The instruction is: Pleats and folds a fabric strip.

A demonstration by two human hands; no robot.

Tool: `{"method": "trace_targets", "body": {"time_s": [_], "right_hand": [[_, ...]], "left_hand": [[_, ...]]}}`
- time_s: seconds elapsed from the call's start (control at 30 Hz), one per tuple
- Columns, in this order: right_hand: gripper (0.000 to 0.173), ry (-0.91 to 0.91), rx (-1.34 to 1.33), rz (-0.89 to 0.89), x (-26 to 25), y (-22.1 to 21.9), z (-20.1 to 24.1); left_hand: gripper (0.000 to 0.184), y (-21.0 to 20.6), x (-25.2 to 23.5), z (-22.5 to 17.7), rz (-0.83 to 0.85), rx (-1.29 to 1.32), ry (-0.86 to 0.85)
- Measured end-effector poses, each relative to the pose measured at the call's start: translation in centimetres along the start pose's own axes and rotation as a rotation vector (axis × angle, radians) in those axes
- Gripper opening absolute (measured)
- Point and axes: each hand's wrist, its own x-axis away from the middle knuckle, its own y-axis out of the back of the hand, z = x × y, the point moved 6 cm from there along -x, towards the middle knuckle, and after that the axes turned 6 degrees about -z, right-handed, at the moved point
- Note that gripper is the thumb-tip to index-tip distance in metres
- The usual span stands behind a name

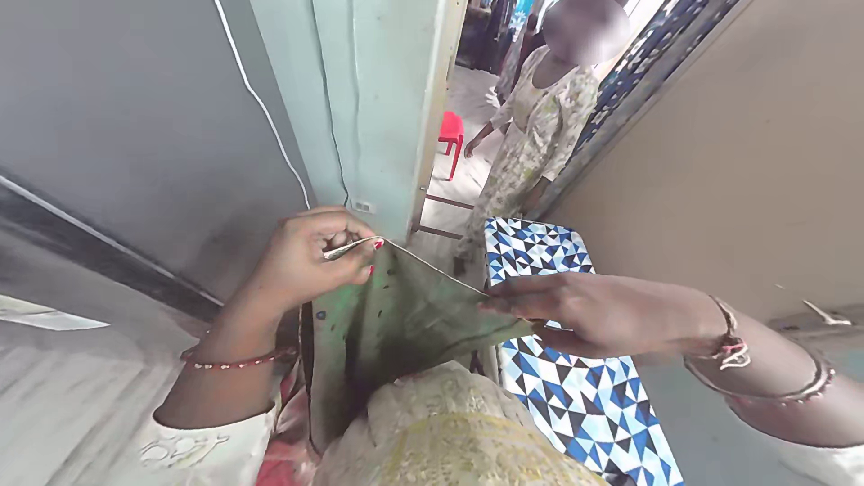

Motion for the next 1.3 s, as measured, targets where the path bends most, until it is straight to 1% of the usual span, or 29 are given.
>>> {"method": "trace_targets", "body": {"time_s": [0.17,0.4,0.5,0.67,0.83,1.0,1.13,1.3], "right_hand": [[0.063,-0.084,-0.046,0.014,0.0,0.5,-1.1],[0.058,-0.083,-0.052,-0.04,-0.6,0.7,-2.1],[0.058,-0.114,-0.054,-0.055,-0.8,0.8,-2.5],[0.055,-0.193,-0.084,-0.069,-1.2,0.7,-3.4],[0.055,-0.25,-0.076,-0.086,-1.6,0.6,-3.8],[0.057,-0.349,-0.147,-0.051,-2.2,0.1,-4.0],[0.06,-0.415,-0.184,-0.027,-2.6,-0.4,-3.9],[0.06,-0.443,-0.225,-0.057,-3.0,-1.1,-4.1]], "left_hand": [[0.015,0.3,0.6,-0.3,-0.021,0.003,0.033],[0.015,1.0,2.4,-1.3,-0.056,0.038,0.017],[0.016,0.6,3.4,-2.3,-0.055,0.086,0.01],[0.016,-1.4,5.3,-4.2,-0.013,0.222,0.017],[0.016,-3.8,6.4,-6.1,0.012,0.364,-0.023],[0.015,-7.5,7.5,-7.5,0.029,0.524,-0.03],[0.016,-9.5,8.0,-7.8,0.046,0.574,0.021],[0.015,-10.8,8.3,-7.4,0.036,0.583,0.07]]}}
